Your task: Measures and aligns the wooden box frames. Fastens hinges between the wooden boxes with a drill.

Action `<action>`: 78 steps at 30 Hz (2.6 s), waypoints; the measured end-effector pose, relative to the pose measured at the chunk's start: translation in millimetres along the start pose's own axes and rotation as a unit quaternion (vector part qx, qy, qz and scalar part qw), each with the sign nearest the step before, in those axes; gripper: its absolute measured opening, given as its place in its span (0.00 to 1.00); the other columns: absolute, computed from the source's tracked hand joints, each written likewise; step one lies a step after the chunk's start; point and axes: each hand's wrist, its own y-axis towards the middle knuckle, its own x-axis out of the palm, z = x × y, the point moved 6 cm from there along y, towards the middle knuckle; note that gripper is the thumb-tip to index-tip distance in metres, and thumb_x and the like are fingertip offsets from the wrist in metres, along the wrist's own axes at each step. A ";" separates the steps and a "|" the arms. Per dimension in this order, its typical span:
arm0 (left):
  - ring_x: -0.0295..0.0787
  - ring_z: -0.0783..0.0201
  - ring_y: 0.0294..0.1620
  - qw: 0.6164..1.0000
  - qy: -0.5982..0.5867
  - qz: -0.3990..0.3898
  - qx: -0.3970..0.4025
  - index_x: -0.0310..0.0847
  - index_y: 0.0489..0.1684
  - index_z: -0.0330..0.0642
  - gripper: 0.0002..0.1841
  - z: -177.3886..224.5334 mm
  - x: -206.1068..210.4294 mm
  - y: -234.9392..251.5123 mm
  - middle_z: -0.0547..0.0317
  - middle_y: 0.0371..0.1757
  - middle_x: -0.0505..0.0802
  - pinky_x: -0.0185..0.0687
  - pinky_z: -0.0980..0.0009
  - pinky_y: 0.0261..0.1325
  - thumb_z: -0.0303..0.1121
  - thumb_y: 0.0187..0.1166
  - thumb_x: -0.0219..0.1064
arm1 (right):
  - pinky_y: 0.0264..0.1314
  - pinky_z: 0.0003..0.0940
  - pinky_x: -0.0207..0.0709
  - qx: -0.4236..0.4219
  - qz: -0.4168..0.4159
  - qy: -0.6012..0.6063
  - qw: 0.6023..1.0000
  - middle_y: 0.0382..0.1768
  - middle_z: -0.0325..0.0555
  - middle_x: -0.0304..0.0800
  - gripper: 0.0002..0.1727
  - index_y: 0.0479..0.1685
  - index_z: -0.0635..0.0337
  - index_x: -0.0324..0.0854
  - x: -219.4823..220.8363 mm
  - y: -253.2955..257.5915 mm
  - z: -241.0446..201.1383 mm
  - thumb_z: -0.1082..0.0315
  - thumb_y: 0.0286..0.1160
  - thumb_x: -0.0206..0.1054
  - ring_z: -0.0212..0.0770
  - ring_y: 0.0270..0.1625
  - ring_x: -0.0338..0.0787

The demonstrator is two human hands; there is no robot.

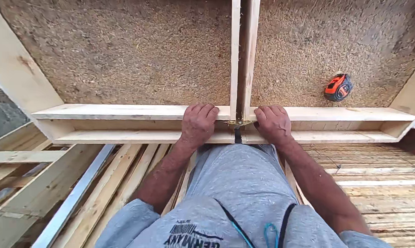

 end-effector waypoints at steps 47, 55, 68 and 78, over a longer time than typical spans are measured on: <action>0.95 0.50 0.44 0.997 0.047 0.066 0.009 0.91 0.50 0.49 0.11 1.1 3.6 0.2 0.55 0.49 0.98 0.85 0.51 0.45 0.36 0.83 0.63 | 0.31 0.50 0.75 0.018 0.027 -0.035 0.999 0.28 0.51 0.84 0.10 0.33 0.57 0.81 -13.8 -20.6 39.4 0.60 0.76 0.68 0.55 0.33 0.87; 0.95 0.46 0.46 0.998 0.036 0.051 0.009 0.91 0.50 0.46 0.10 2.8 0.9 0.9 0.52 0.50 0.97 0.86 0.46 0.47 0.33 0.78 0.64 | 0.32 0.52 0.77 0.020 0.047 -0.032 0.998 0.27 0.53 0.84 0.12 0.31 0.59 0.80 -15.7 -19.9 39.3 0.60 0.78 0.66 0.58 0.34 0.89; 0.95 0.43 0.46 0.998 0.060 0.036 0.001 0.90 0.48 0.44 0.10 6.2 -3.8 -9.7 0.47 0.46 0.97 0.85 0.43 0.49 0.35 0.81 0.63 | 0.38 0.53 0.78 0.025 0.039 -0.032 0.998 0.30 0.51 0.86 0.09 0.33 0.56 0.82 -12.1 -23.9 28.8 0.61 0.76 0.66 0.56 0.37 0.89; 0.92 0.32 0.56 0.993 0.096 -0.071 -0.021 0.90 0.55 0.36 0.13 25.0 -13.6 8.5 0.33 0.50 0.94 0.80 0.33 0.65 0.28 0.74 0.72 | 0.76 0.66 0.71 0.054 -0.046 0.057 0.996 0.53 0.52 0.90 0.14 0.61 0.51 0.84 -39.0 -29.5 42.7 0.66 0.78 0.67 0.57 0.63 0.88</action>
